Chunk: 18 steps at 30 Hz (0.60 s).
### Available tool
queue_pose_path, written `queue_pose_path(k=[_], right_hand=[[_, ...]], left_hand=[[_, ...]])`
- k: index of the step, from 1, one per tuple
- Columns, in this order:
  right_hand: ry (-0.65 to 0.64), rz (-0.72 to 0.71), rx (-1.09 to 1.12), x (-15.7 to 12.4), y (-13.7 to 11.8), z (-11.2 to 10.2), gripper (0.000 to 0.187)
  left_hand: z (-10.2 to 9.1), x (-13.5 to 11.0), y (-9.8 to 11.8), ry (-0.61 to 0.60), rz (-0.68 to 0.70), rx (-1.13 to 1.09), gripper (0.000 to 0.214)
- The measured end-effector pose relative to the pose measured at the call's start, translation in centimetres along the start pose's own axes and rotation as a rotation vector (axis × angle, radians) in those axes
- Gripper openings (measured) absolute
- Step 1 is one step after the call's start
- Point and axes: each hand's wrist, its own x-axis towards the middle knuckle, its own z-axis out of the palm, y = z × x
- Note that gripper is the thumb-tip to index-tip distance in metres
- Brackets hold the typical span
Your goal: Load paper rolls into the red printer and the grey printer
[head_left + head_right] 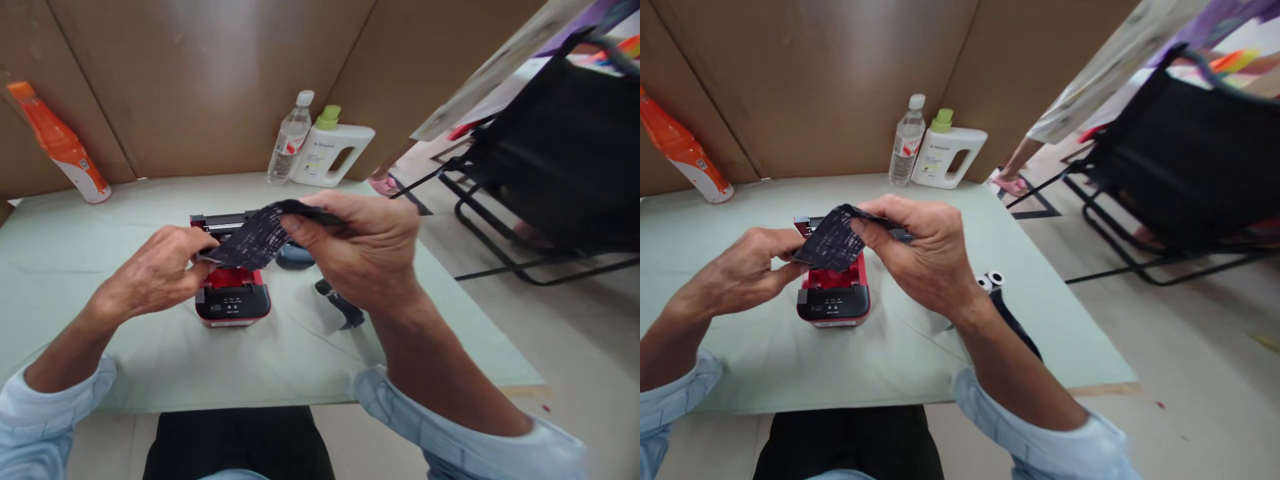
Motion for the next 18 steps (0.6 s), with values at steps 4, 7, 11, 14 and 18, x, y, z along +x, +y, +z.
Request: queue_pose_path(k=[4,7,11,14,18], right_hand=[[-0.109,0.079,0.015,-0.8,1.4,0.3,0.012],[-0.153,0.114,0.023,-1.2,1.9,0.7,0.016],[-0.197,0.132,0.017,-1.3,2.2,1.4,0.022],[-0.213,0.134,0.017,-1.3,2.3,1.7,0.021],[-0.238,0.121,0.016,-1.2,2.3,2.2,0.019]], left_hand=[[2.7,0.4,-0.8,-0.191,0.010,-0.003,0.014],[4.1,0.7,-1.6,-0.212,-0.013,0.058,0.008],[4.8,1.0,-2.3,-0.256,-0.046,0.086,0.008],[4.6,1.0,-2.8,-0.282,-0.054,0.067,0.009],[4.7,1.1,-3.5,-0.252,-0.050,0.070,0.005]])
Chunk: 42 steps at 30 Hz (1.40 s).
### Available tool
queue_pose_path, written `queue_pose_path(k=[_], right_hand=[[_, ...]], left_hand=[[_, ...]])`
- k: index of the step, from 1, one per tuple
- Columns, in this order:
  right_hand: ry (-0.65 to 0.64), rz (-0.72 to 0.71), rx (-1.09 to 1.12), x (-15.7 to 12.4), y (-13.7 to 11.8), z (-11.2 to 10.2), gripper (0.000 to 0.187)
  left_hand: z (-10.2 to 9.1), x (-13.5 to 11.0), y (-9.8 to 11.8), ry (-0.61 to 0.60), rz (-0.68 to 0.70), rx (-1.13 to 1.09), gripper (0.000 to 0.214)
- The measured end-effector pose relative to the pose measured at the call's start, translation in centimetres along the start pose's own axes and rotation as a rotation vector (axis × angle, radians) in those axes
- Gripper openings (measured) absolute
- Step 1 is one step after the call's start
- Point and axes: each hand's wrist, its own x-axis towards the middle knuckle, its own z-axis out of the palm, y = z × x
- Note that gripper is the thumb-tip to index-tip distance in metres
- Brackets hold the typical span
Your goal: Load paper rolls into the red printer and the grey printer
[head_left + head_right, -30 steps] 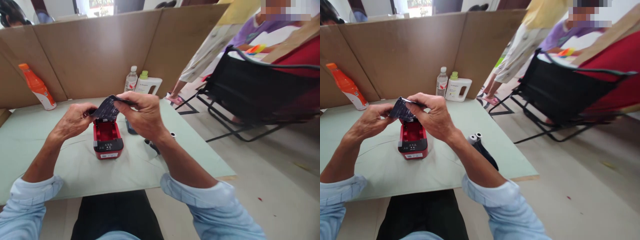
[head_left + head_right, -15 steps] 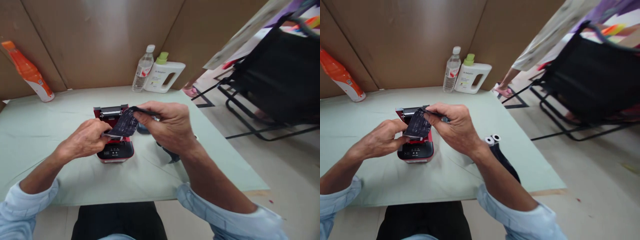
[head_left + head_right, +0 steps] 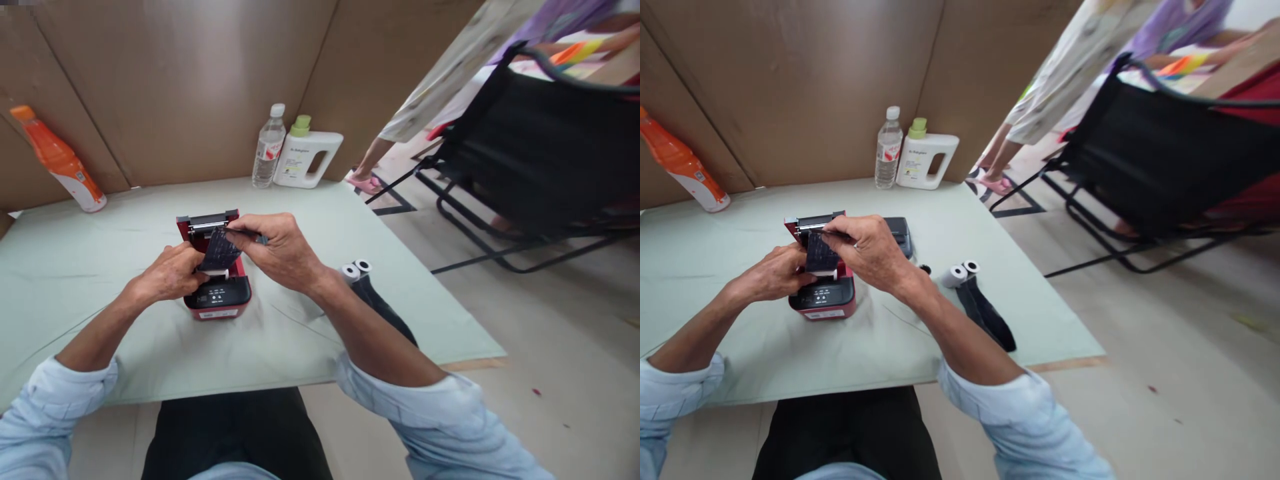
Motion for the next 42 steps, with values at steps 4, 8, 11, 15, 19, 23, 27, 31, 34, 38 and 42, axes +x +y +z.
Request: queue_pose_path(k=[4,8,11,15,19,23,27,31,34,38,42], right_hand=[[-0.022,-0.041,-0.014,-0.1,-0.3,0.4,0.018],[0.002,-0.077,-0.006,0.1,-1.5,-0.1,0.019],[0.081,-0.129,-0.026,1.1,-3.0,-0.8,0.019],[0.144,-0.230,-0.060,3.0,-5.0,-1.6,0.013],[0.165,-0.236,-0.074,3.8,-5.7,-1.9,0.013],[0.135,-0.208,-0.121,2.9,-4.4,-1.9,0.015],[0.122,-0.189,-0.103,1.5,-2.7,-1.8,0.019],[0.102,-0.145,-0.053,0.5,-1.7,-1.5,0.022],[0.077,-0.110,-0.047,-0.2,-1.0,-1.3,0.022],[0.069,-0.092,-0.035,-0.9,-0.7,-1.4,0.021],[0.063,-0.090,-0.020,-1.1,-0.6,-1.2,0.018]], left_hand=[[0.5,0.1,-0.4,0.027,0.024,-0.024,0.010],[-0.2,-0.6,0.2,0.099,0.110,-0.112,0.016],[-2.3,-1.9,1.2,0.247,0.157,-0.155,0.017],[-5.6,-3.0,2.5,0.507,0.140,-0.058,0.017],[-6.1,-3.0,2.5,0.531,0.121,0.004,0.014],[-4.0,-2.4,1.5,0.440,0.091,0.006,0.016],[-1.9,-1.5,1.1,0.368,0.097,0.038,0.019],[-0.5,-0.4,1.2,0.329,0.101,0.121,0.022],[0.1,0.2,1.2,0.324,0.077,0.176,0.022],[0.2,0.1,1.2,0.277,0.067,0.111,0.024],[0.3,-0.2,1.0,0.154,0.095,0.013,0.026]])
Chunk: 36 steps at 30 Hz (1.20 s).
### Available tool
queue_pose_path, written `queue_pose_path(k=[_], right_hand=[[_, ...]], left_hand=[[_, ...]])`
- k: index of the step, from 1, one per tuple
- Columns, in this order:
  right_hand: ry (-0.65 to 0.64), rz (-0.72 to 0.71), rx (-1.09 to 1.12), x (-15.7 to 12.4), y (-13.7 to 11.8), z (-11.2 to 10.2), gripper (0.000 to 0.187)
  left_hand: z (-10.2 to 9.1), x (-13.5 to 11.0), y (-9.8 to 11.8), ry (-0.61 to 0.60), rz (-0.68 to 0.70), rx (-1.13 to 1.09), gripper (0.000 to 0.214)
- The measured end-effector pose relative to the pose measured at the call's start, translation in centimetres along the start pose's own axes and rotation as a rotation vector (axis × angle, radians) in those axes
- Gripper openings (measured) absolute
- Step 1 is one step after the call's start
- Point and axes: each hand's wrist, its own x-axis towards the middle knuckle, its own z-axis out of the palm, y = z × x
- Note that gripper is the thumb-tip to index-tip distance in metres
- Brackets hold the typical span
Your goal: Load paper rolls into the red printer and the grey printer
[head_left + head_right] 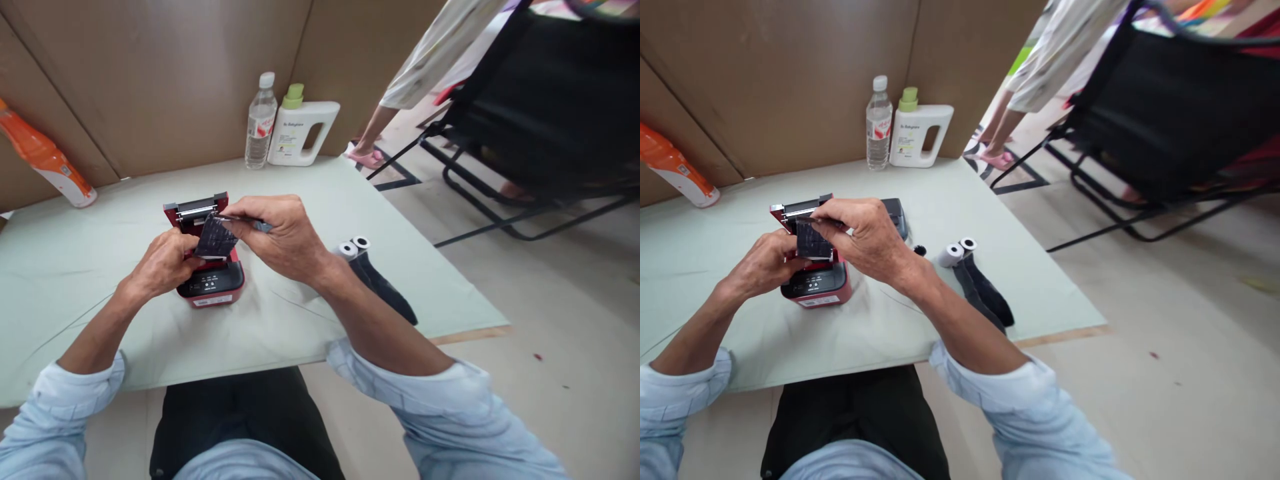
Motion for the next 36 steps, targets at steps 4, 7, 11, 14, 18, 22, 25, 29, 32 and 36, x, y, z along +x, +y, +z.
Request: queue_pose_path(k=[4,7,11,14,18,22,25,29,32,36], right_hand=[[-0.035,0.007,-0.007,0.2,0.6,0.8,0.016],[-0.063,0.005,-0.023,0.3,1.0,1.3,0.016],[-0.088,0.005,-0.029,0.3,1.0,1.5,0.017],[-0.103,0.025,-0.042,0.1,1.0,1.5,0.017],[-0.104,0.043,-0.058,-0.2,1.5,1.7,0.017],[-0.096,0.046,-0.054,-0.3,1.8,1.7,0.016],[-0.097,0.045,-0.048,-0.4,1.6,1.7,0.016],[-0.104,0.042,-0.037,-0.5,1.5,1.9,0.015],[-0.110,0.045,-0.043,-0.7,1.4,2.2,0.015],[-0.117,0.046,-0.061,-0.9,1.3,2.3,0.015]], left_hand=[[0.7,0.1,-0.8,-0.045,-0.012,0.038,0.028],[0.8,0.3,-1.3,-0.086,-0.033,0.057,0.020],[0.4,0.8,-1.5,-0.128,-0.035,0.042,0.009],[0.2,1.2,-1.3,-0.146,-0.055,0.072,0.009],[0.0,1.6,-0.1,-0.187,-0.194,0.216,0.005],[-0.3,1.7,1.2,-0.215,-0.279,0.331,0.010],[-0.5,2.0,1.6,-0.257,-0.294,0.361,0.014],[-0.2,2.7,1.6,-0.299,-0.325,0.407,0.025],[0.2,3.1,1.6,-0.321,-0.315,0.480,0.028],[0.5,3.1,0.9,-0.281,-0.288,0.473,0.022]])
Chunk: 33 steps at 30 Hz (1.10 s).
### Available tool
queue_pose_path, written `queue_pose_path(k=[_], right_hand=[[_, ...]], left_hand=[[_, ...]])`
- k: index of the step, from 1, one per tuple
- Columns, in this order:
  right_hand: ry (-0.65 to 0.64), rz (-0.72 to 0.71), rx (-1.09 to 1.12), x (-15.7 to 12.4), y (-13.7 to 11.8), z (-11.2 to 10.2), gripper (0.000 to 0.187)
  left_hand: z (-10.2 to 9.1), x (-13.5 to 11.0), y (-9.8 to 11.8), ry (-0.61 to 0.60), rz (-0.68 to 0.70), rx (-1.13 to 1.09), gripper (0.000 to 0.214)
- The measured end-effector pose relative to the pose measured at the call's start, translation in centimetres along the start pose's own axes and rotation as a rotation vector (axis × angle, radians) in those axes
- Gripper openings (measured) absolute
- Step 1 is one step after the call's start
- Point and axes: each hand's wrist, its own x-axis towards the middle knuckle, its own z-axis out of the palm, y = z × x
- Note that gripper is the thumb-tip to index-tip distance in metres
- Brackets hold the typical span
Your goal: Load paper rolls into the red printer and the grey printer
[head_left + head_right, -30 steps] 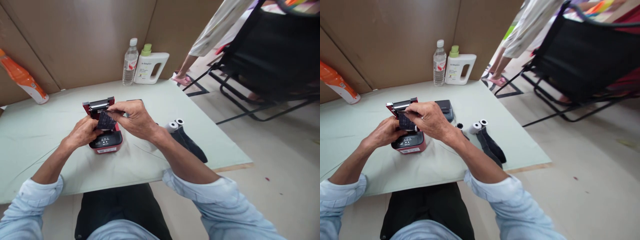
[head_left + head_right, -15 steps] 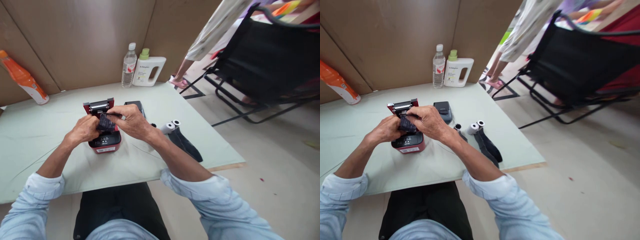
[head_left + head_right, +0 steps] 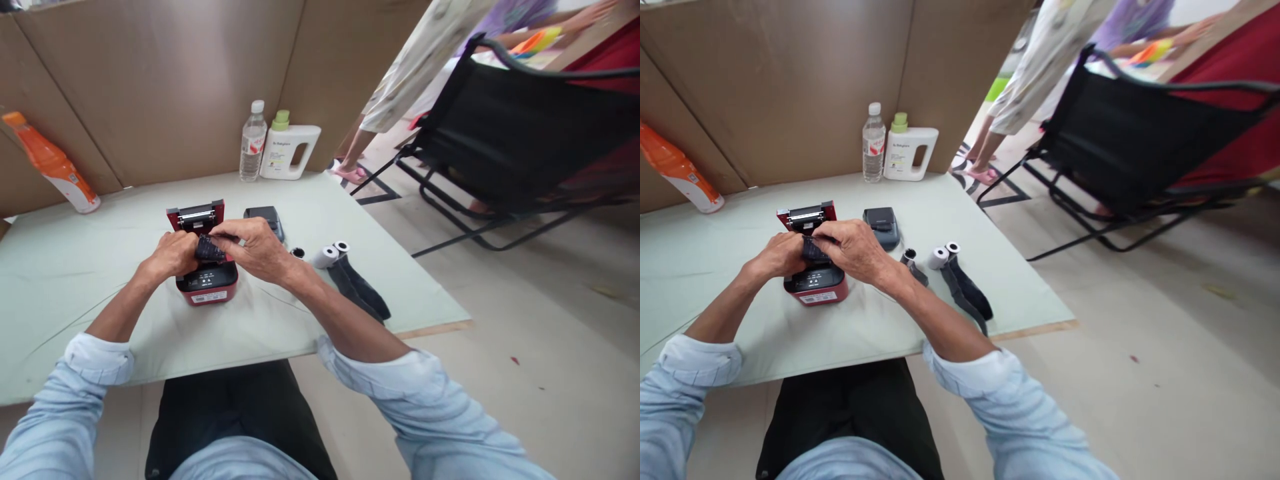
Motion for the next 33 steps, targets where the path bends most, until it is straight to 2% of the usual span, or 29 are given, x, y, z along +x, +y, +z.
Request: queue_pose_path(k=[3,6,8,10,13,15,16,19,23,29,33], right_hand=[[0.018,-0.009,-0.014,-0.2,-0.2,-0.1,0.014],[0.030,-0.012,-0.022,-0.5,-0.6,-0.2,0.016],[0.037,-0.024,-0.028,-1.0,-1.1,-0.1,0.018],[0.050,-0.047,-0.051,-1.7,-1.6,0.1,0.020],[0.056,-0.099,-0.138,-3.4,-2.3,1.2,0.023],[0.043,-0.142,-0.223,-4.8,-2.7,2.3,0.025],[0.038,-0.162,-0.270,-5.5,-2.8,2.9,0.025],[0.043,-0.192,-0.371,-7.4,-2.7,4.6,0.026],[0.056,-0.161,-0.419,-8.9,-2.4,6.1,0.029],[0.121,-0.166,-0.440,-9.7,-2.4,7.0,0.031],[0.120,-0.164,-0.435,-9.8,-2.3,7.3,0.032]], left_hand=[[0.5,-0.1,-1.1,0.061,0.060,-0.142,0.012],[0.9,-0.8,-2.4,0.089,0.195,-0.391,0.018],[1.2,-1.8,-3.3,0.164,0.253,-0.546,0.023],[1.6,-2.8,-4.0,0.310,0.219,-0.653,0.025],[2.3,-3.5,-4.9,0.601,0.035,-0.756,0.028],[2.8,-3.0,-5.5,0.737,-0.051,-0.803,0.043],[2.9,-2.5,-5.7,0.759,-0.057,-0.828,0.054],[3.3,-1.0,-6.3,0.684,0.025,-0.889,0.074],[3.8,-0.9,-6.4,0.641,0.097,-0.925,0.067],[5.2,-4.7,-5.3,0.631,0.206,-0.913,0.058],[6.2,-7.1,-4.8,0.590,0.250,-0.857,0.061]])
